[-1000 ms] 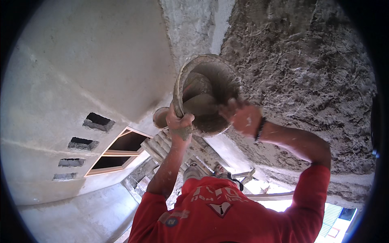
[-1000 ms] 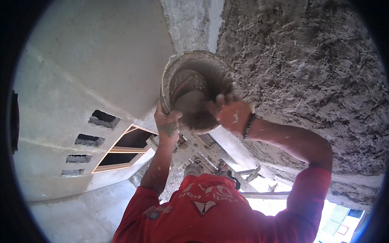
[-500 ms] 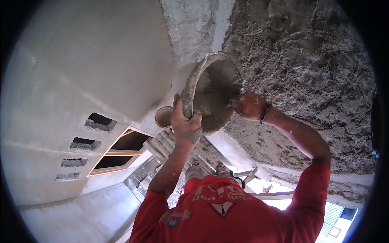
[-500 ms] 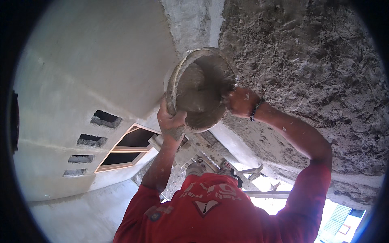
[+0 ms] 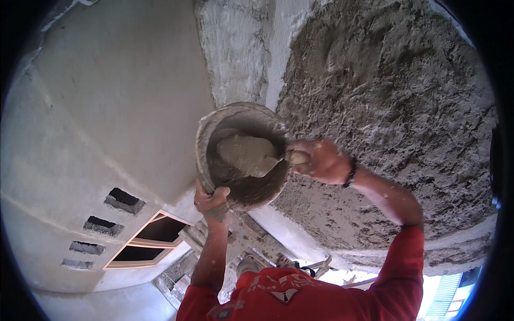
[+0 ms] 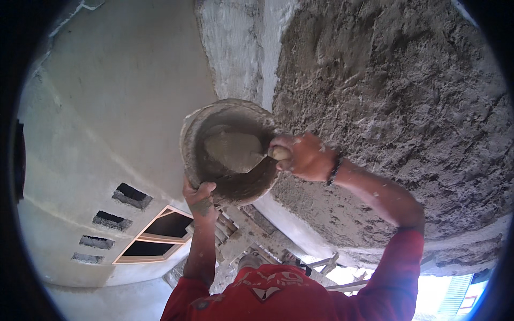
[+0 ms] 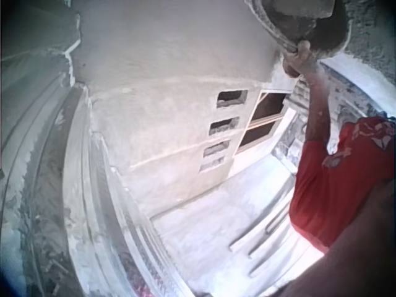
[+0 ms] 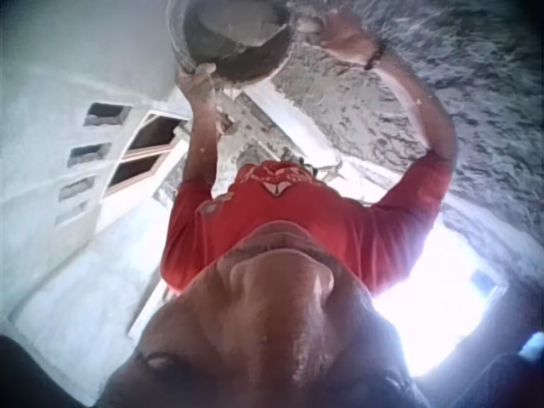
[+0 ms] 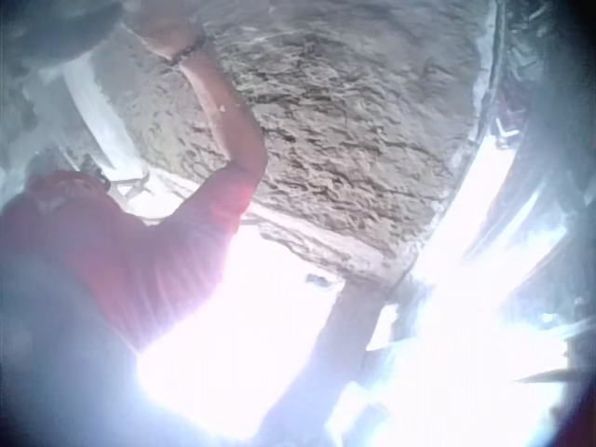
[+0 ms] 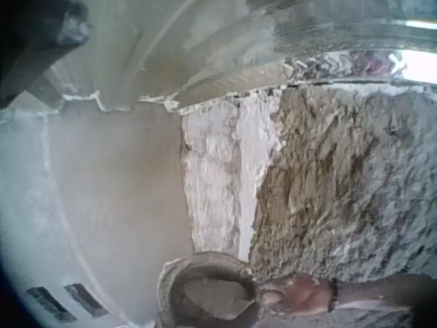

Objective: The person applies mortar from a bucket to a concrete wall using a trowel, then uses a long wooden straight edge to level and smooth the wet plaster while standing on a bamboo scaffold.

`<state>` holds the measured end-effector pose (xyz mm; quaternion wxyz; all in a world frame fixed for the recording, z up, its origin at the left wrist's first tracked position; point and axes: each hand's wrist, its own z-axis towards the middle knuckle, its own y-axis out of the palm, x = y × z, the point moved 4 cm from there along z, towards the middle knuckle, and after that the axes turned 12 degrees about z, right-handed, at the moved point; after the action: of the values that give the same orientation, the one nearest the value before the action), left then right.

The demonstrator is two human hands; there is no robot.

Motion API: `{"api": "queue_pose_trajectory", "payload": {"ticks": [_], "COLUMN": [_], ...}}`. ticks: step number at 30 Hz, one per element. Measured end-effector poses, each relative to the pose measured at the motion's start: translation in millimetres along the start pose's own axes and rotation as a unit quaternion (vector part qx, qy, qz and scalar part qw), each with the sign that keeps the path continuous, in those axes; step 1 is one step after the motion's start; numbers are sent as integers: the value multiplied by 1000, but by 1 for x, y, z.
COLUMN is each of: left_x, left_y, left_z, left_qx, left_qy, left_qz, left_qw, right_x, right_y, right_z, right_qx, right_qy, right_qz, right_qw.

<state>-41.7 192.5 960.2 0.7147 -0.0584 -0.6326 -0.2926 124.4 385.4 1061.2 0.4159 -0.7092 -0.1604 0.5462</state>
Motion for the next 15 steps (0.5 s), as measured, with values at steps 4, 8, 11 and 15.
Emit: {"api": "queue_pose_trajectory", "payload": {"ticks": [4,8,11,15], "left_x": [6,14,13,7], "left_y": [-15,-26,-26,-20], "left_z": [3,1,-2,-8], "left_qx": [27,39,48,30], "left_qy": [-8,-23,-16,-52], "left_qz": [-26,-19,-35,0], "left_qw": [999,999,998,998], "right_x": [-54,-108,-99,-57], "right_y": [-65,-119,-138,-188], "right_z": [-19,-46,-46,-15], "right_qx": [-18,-20,-23,166], "right_qy": [-48,-110,-124,32], "right_qz": [11,25,84,14], "right_qw": [999,993,988,985]}}
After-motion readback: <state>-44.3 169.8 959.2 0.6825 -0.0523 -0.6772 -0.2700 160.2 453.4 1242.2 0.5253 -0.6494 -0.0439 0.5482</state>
